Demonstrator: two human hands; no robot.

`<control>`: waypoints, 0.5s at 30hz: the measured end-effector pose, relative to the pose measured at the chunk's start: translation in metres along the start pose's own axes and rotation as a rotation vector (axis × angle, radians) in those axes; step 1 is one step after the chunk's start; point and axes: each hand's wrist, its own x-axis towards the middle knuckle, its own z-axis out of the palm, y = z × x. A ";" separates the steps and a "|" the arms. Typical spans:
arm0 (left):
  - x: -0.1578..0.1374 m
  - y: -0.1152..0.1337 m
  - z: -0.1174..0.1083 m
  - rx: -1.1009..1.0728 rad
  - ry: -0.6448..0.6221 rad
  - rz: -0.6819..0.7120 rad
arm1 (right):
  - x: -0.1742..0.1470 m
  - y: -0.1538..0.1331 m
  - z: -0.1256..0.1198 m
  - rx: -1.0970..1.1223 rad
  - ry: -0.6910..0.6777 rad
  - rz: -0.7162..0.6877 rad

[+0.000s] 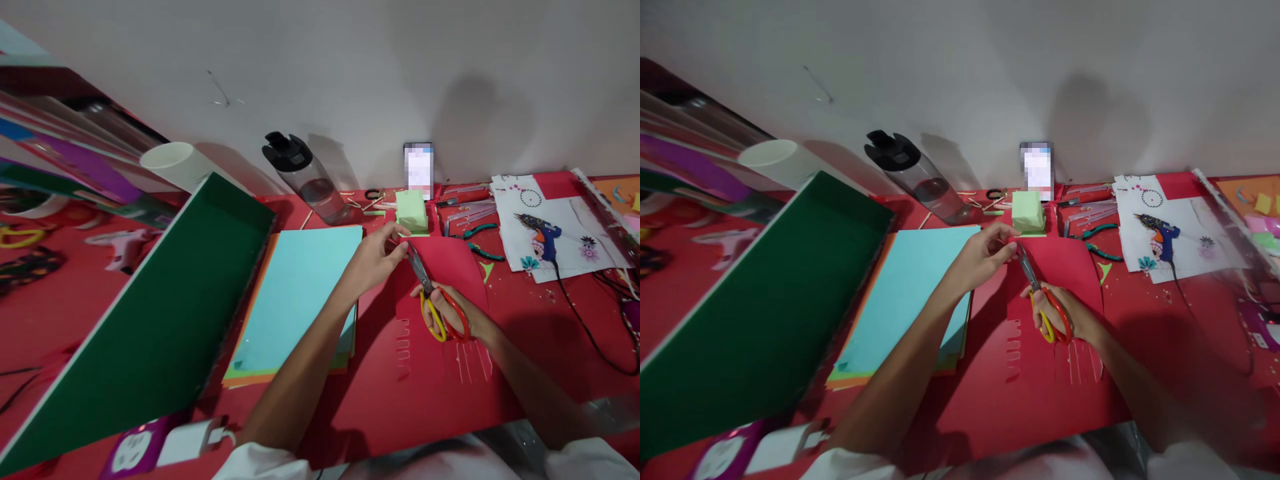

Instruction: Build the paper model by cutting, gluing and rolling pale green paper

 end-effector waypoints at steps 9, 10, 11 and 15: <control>0.005 -0.004 0.001 -0.153 0.002 -0.051 | 0.002 0.012 -0.001 0.121 -0.044 -0.029; 0.005 -0.004 0.002 -0.173 -0.001 -0.056 | 0.003 0.015 -0.001 0.131 -0.049 -0.036; 0.006 -0.004 0.002 -0.193 -0.008 -0.060 | 0.004 0.018 0.000 0.134 -0.051 -0.046; 0.006 -0.003 0.002 -0.243 -0.022 -0.061 | 0.006 0.027 0.003 0.138 -0.034 -0.082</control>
